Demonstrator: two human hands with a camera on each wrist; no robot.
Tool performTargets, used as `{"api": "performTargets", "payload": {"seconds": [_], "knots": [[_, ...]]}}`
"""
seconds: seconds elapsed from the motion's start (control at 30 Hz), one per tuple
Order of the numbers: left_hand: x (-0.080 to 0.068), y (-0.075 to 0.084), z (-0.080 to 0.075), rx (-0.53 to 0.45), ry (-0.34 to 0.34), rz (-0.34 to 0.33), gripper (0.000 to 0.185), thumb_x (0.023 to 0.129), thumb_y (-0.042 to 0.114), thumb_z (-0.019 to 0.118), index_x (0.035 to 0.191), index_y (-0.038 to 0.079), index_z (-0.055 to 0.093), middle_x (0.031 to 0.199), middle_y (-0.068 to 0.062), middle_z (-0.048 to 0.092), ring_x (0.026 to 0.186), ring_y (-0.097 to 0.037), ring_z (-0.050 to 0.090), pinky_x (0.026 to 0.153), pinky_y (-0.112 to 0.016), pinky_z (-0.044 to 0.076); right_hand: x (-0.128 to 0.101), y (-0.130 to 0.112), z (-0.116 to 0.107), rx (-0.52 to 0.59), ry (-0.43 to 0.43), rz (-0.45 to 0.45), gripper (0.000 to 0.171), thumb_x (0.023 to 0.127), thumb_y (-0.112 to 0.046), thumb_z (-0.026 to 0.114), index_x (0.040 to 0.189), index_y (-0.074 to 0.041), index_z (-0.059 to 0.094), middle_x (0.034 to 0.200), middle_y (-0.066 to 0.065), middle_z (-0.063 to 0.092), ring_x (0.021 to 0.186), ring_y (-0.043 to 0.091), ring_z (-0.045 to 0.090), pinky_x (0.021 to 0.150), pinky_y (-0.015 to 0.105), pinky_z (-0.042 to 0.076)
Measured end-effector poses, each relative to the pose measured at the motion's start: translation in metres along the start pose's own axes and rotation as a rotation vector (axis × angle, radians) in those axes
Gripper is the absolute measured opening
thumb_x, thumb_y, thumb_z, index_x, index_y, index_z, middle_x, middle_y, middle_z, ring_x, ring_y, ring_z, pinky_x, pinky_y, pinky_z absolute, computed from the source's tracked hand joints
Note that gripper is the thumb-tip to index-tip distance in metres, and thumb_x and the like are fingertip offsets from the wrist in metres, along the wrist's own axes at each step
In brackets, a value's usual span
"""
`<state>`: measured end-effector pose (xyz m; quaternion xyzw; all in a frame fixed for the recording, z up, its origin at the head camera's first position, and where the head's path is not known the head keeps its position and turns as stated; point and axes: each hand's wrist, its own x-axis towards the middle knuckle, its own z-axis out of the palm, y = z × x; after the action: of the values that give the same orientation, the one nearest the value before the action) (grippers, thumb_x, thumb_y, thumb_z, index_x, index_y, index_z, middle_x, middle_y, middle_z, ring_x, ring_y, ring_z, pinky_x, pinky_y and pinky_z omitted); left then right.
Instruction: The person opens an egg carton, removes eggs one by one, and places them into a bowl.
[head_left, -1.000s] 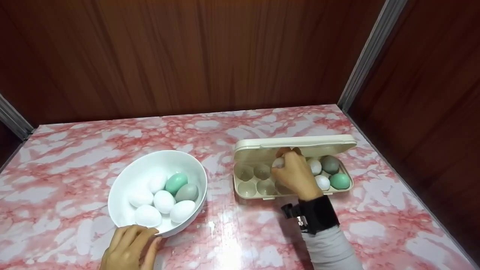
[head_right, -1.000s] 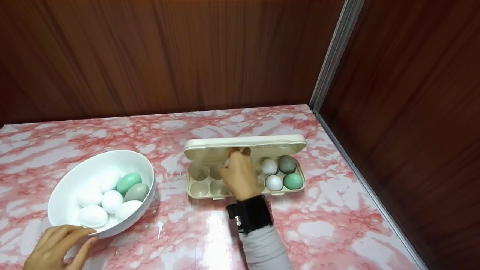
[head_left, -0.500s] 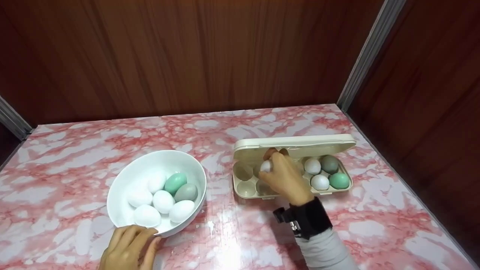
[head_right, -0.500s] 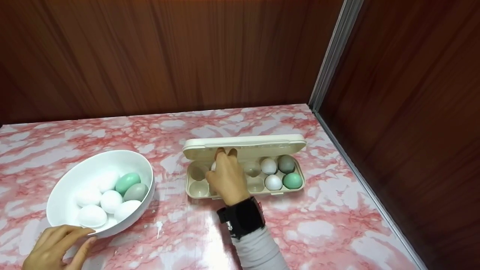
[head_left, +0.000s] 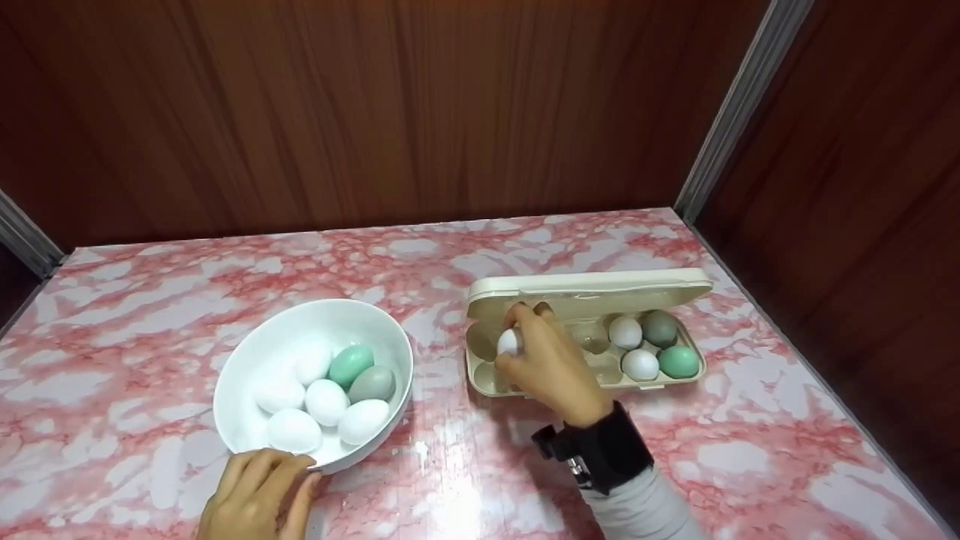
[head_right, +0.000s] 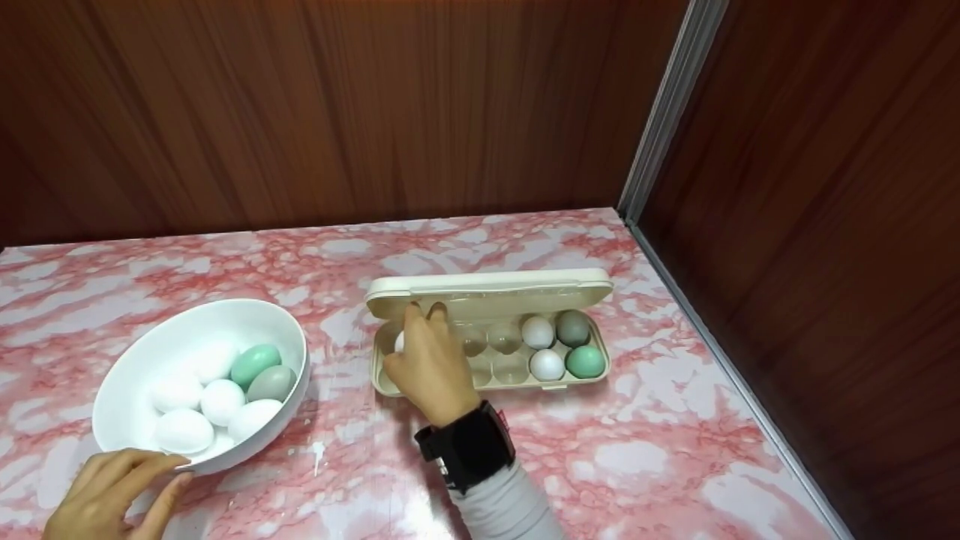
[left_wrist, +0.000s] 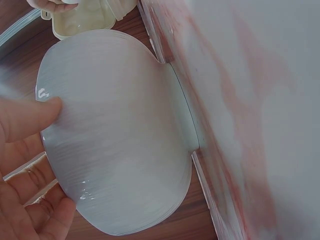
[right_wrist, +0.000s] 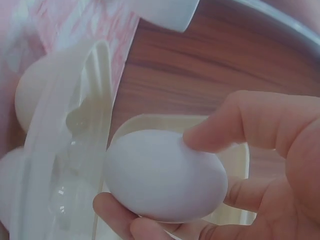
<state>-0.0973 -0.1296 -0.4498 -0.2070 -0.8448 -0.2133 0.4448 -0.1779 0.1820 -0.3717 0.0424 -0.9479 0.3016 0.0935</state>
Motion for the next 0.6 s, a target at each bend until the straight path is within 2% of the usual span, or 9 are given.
{"api": "performTargets", "payload": {"seconds": [0.13, 0.37, 0.6], "knots": [[-0.001, -0.001, 0.0, -0.004, 0.002, -0.003, 0.062, 0.103, 0.051, 0.04, 0.072, 0.009, 0.072, 0.072, -0.003, 0.064, 0.073, -0.022, 0.055, 0.057, -0.025, 0.05, -0.005, -0.006, 0.006, 0.009, 0.0, -0.041, 0.03, 0.071, -0.007, 0.072, 0.098, -0.01, 0.06, 0.095, 0.01, 0.056, 0.078, 0.023, 0.059, 0.065, 0.032, 0.049], [-0.002, -0.003, 0.002, -0.014, 0.029, 0.031, 0.061, 0.104, 0.049, 0.041, 0.071, 0.008, 0.072, 0.071, -0.004, 0.063, 0.071, -0.023, 0.055, 0.057, -0.026, 0.05, -0.011, -0.022, 0.015, 0.087, -0.059, -0.115, 0.032, 0.069, 0.0, 0.066, 0.1, -0.008, 0.061, 0.098, 0.009, 0.055, 0.076, 0.02, 0.055, 0.062, 0.029, 0.048], [0.0, -0.002, 0.002, -0.015, 0.016, 0.025, 0.06, 0.104, 0.049, 0.041, 0.073, 0.008, 0.072, 0.072, -0.004, 0.063, 0.073, -0.023, 0.055, 0.058, -0.028, 0.049, -0.017, -0.034, 0.016, 0.052, -0.07, -0.149, 0.033, 0.072, -0.004, 0.067, 0.103, -0.007, 0.059, 0.095, 0.008, 0.053, 0.069, 0.018, 0.053, 0.056, 0.028, 0.048]]}}
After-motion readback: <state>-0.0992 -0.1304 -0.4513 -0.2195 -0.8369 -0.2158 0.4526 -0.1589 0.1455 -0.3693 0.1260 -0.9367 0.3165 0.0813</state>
